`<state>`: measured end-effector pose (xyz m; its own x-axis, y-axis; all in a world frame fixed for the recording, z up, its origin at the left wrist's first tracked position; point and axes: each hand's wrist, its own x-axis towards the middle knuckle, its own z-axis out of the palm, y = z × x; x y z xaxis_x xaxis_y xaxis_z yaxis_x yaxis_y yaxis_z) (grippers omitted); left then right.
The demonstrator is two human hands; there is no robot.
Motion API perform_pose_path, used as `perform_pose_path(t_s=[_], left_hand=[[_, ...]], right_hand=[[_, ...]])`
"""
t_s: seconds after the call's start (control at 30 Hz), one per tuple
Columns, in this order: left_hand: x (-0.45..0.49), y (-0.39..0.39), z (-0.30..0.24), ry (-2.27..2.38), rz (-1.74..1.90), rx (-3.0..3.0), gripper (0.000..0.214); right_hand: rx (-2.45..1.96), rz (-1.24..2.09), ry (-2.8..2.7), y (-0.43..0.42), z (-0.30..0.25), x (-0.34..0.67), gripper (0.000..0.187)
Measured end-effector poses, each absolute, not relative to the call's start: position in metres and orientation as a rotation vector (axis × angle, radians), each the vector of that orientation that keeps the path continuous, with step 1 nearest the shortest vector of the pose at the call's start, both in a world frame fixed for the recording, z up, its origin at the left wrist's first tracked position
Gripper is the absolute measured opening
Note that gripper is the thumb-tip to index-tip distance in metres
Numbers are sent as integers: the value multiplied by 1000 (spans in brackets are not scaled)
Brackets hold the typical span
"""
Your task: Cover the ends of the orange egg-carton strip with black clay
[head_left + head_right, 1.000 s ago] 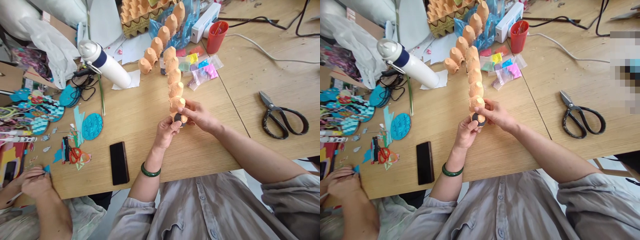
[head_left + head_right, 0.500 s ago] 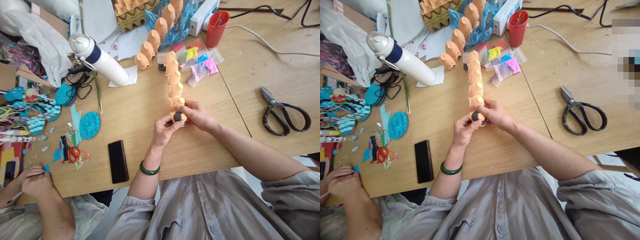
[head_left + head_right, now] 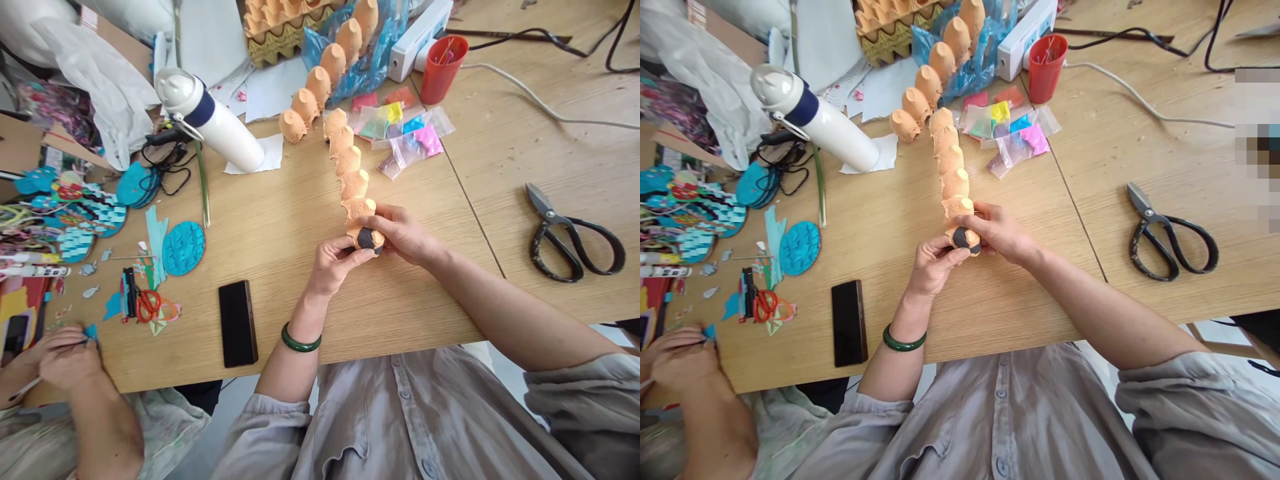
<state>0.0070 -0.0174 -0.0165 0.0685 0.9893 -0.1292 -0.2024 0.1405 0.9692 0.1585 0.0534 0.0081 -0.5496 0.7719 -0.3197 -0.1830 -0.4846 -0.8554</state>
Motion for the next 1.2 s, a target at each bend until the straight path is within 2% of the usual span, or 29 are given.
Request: perform_pose_path(t_s=[0.37,0.5,0.7,1.2], left_hand=[[5,-12,-15,966,1095,835,37],[7,-12,-16,974,1149,779,49],[8,-14,-16,1055,1160,860,36],[15,-11,-18,958,1149,819,37]], right_hand=[[-974,2056,-1038,59,6,163,25],[-954,2031,-1089,57,6,161,25],[-987,2019,-1094,54,4,159,23],[-999,1952,-1019,56,-6,158,40]])
